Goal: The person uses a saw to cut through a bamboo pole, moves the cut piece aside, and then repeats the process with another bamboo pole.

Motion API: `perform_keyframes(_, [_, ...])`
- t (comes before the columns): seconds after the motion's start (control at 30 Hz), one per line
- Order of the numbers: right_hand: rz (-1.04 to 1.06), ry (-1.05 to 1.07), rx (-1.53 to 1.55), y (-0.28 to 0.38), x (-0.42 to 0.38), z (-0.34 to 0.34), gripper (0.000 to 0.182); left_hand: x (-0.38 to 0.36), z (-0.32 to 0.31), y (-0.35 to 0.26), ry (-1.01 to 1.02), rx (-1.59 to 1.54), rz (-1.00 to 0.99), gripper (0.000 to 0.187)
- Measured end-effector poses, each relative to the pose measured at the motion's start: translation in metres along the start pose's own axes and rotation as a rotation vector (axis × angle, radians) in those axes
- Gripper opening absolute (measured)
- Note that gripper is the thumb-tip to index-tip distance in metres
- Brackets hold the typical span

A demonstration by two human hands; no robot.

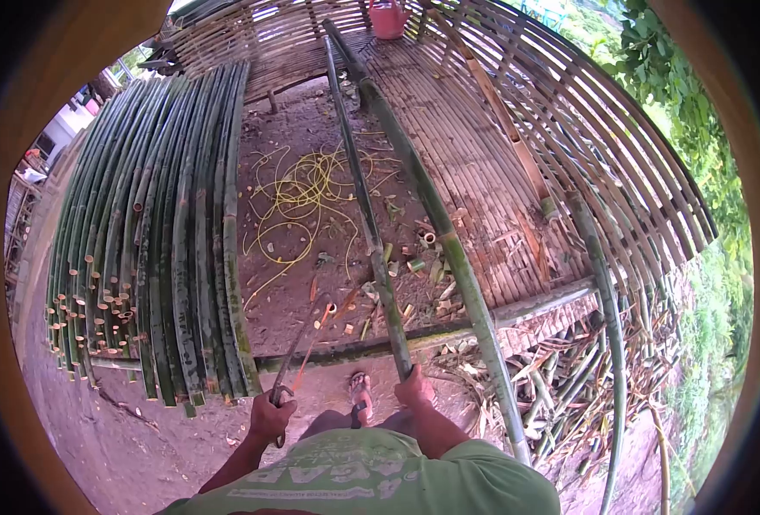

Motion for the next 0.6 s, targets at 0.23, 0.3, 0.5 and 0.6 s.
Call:
perform_keyframes(0.23, [0.039, -0.040, 0.028, -0.005, 0.009, 0.002, 0.082, -0.002, 0.020, 0.007, -0.045, -0.022, -0.041, 0.027])
perform_keyframes(0.3, [0.027, -0.008, 0.062, -0.001, 0.013, 0.002, 0.077, -0.006, 0.021, 0.023, -0.036, -0.035, -0.028, 0.026])
perform_keyframes(0.5, [0.231, -0.104, 0.214, 0.103, 0.030, 0.003, 0.075, -0.017, 0.018, 0.031, -0.004, -0.086, 0.011, 0.022])
perform_keyframes(0.6, [0.316, -0.085, 0.204, 0.102, 0.049, -0.012, 0.076, -0.023, 0.023, 0.019, -0.011, -0.046, 0.000, 0.023])
Point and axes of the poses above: each hand's wrist, its own x-axis towards the middle knuckle, its own z-axis out of the back of the hand, y = z × x, the point moved 2 cm from there along x, towards the middle knuckle, and after that the axes turned 3 degrees about x, right-handed, at the moved point
